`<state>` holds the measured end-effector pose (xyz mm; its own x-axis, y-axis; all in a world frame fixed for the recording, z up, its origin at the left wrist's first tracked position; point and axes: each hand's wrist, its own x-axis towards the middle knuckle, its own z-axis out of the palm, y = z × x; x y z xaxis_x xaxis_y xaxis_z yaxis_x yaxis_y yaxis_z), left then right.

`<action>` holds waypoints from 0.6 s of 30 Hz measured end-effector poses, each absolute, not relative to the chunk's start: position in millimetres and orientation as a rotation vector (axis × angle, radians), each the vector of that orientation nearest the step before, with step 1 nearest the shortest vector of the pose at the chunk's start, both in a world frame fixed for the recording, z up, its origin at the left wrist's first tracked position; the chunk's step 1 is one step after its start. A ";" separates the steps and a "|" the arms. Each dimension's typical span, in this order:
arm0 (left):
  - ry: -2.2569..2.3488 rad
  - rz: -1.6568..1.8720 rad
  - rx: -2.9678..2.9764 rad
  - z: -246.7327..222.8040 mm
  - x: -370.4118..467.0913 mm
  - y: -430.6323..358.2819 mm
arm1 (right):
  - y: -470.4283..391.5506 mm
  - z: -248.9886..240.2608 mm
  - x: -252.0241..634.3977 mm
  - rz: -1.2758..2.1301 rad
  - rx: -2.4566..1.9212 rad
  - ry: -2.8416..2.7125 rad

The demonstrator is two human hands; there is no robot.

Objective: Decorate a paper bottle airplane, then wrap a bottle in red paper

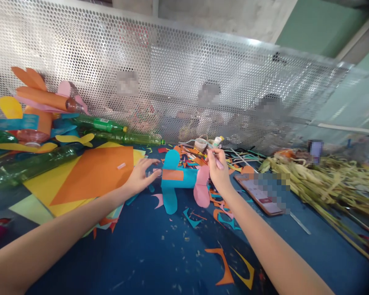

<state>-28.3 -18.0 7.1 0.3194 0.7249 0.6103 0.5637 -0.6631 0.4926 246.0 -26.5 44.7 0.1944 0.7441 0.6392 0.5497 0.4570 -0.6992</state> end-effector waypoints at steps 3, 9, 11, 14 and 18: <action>1.166 1.250 2.556 3.2 -25.2 -17.9 | -24.3 42.1 248.5 0.209 -1.213 -1.473; 1.181 1.153 2.647 -8.0 -23.1 -13.1 | -20.6 38.5 252.2 0.166 -1.278 -1.478; 1.185 1.189 2.573 -7.4 -23.3 -12.6 | -20.3 38.7 252.0 0.174 -1.286 -1.451; 1.263 1.220 2.323 -3.6 -23.3 -12.0 | -20.1 40.1 253.7 0.168 -1.279 -1.405; 1.249 1.266 1.768 6.1 -20.4 -12.8 | -19.3 42.3 259.2 0.195 -1.259 -1.274</action>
<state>-20.4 -12.8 6.1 0.0917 0.9331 0.3478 0.3355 -0.3578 0.8715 259.2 -19.3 42.3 0.3709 0.7126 0.5955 0.5018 0.3859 -0.7742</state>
